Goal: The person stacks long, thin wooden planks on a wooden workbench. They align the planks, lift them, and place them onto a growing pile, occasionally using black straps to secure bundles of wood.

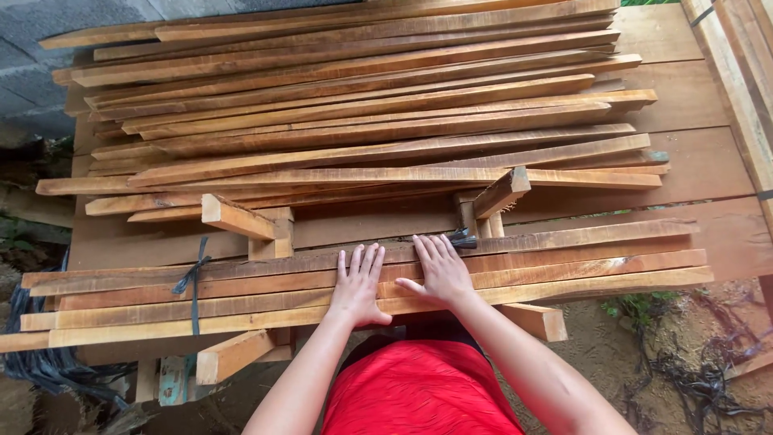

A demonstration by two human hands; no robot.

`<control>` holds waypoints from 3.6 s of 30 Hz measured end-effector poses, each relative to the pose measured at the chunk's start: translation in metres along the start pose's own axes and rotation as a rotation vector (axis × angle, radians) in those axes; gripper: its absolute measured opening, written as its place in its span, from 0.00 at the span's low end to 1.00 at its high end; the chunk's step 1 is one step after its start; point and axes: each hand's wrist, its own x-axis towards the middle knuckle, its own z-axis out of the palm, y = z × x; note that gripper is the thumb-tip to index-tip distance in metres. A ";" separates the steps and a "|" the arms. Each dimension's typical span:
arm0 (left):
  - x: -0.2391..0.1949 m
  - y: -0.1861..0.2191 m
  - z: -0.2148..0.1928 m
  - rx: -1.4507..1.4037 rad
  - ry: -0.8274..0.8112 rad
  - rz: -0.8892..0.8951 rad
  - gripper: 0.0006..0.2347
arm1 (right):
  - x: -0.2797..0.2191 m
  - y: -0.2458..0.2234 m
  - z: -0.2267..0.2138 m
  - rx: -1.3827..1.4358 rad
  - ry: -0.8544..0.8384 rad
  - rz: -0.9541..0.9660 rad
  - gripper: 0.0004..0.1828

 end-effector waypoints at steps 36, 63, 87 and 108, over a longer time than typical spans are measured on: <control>-0.014 0.019 0.030 0.110 0.179 -0.029 0.56 | -0.028 -0.012 -0.014 0.017 0.099 -0.225 0.74; -0.038 0.083 0.074 -0.093 0.245 -0.506 0.48 | -0.005 0.082 -0.145 0.608 -0.304 0.156 0.49; -0.005 0.040 0.097 -2.505 1.269 -0.988 0.42 | 0.074 0.080 -0.060 0.251 -0.787 -0.050 0.56; 0.004 0.028 0.119 -2.358 1.182 -1.257 0.47 | 0.092 0.092 -0.030 0.449 -0.969 0.083 0.56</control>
